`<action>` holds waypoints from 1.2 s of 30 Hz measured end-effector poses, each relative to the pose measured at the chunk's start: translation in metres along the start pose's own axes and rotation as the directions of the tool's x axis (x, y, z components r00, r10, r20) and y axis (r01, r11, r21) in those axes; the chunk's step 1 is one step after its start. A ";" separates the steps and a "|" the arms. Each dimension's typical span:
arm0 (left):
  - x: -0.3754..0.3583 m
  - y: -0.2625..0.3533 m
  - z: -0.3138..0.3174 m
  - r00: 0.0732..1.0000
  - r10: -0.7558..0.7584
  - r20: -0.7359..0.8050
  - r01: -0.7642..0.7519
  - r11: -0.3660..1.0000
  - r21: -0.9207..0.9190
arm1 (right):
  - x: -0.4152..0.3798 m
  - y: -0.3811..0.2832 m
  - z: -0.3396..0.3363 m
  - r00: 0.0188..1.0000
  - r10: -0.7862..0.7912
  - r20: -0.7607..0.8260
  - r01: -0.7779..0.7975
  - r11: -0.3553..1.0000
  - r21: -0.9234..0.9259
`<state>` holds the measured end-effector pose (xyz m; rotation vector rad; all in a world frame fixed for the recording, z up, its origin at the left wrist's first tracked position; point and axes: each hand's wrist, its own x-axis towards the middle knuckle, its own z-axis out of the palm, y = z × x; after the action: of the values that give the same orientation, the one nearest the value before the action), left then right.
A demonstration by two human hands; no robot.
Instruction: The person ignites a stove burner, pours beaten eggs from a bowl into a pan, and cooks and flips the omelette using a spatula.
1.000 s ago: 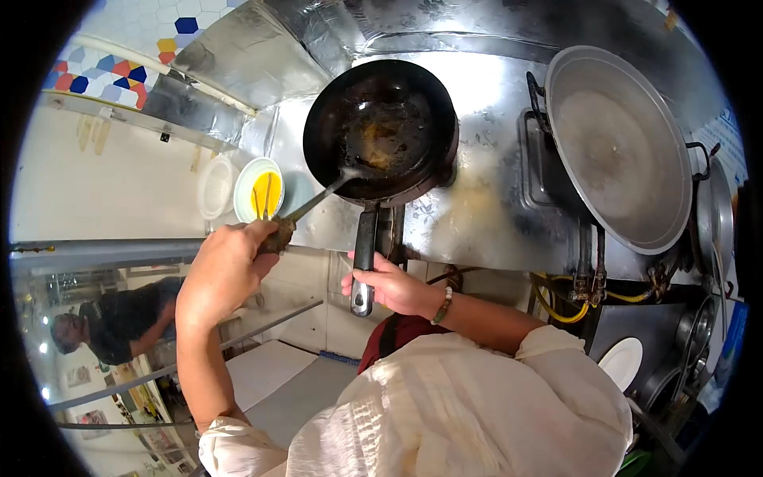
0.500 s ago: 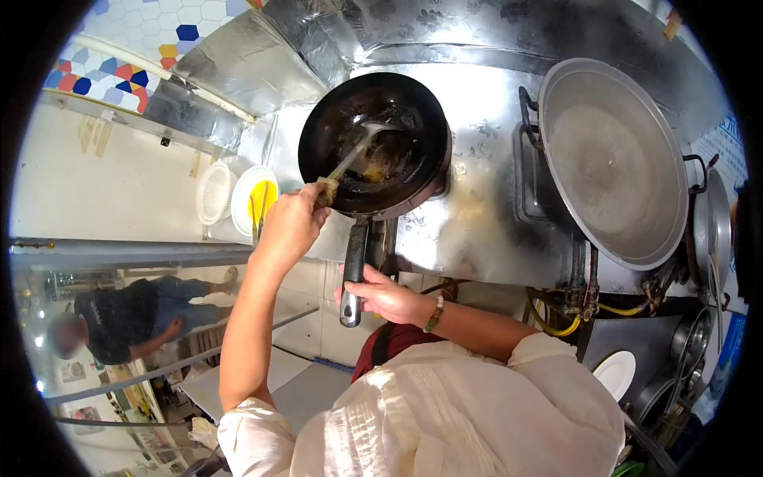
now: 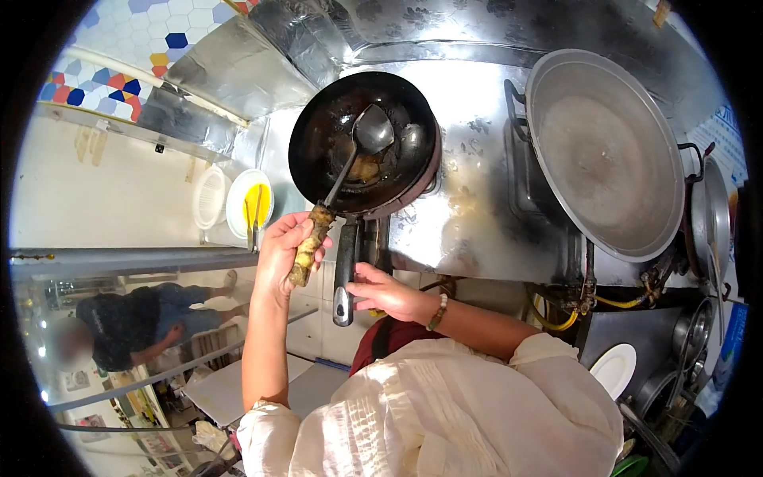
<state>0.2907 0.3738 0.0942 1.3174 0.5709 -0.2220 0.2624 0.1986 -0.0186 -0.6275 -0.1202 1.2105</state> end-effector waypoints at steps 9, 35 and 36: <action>0.001 -0.008 0.002 0.999 -0.007 0.047 0.010 0.997 -0.082 | -0.014 -0.006 0.003 0.999 -0.013 -0.035 0.012 0.999 -0.044; 0.004 -0.043 -0.069 0.882 0.026 0.471 0.152 0.929 -0.336 | -0.031 -0.004 0.009 0.850 -0.244 -0.467 0.141 0.960 -0.243; 0.004 -0.046 -0.071 0.884 0.041 0.466 0.131 0.935 -0.329 | -0.034 -0.006 0.008 0.846 -0.245 -0.473 0.138 0.958 -0.251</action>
<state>0.2538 0.4307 0.0438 0.8552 0.2125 -0.4426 0.2517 0.1701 -0.0014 -1.0730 0.1290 0.8118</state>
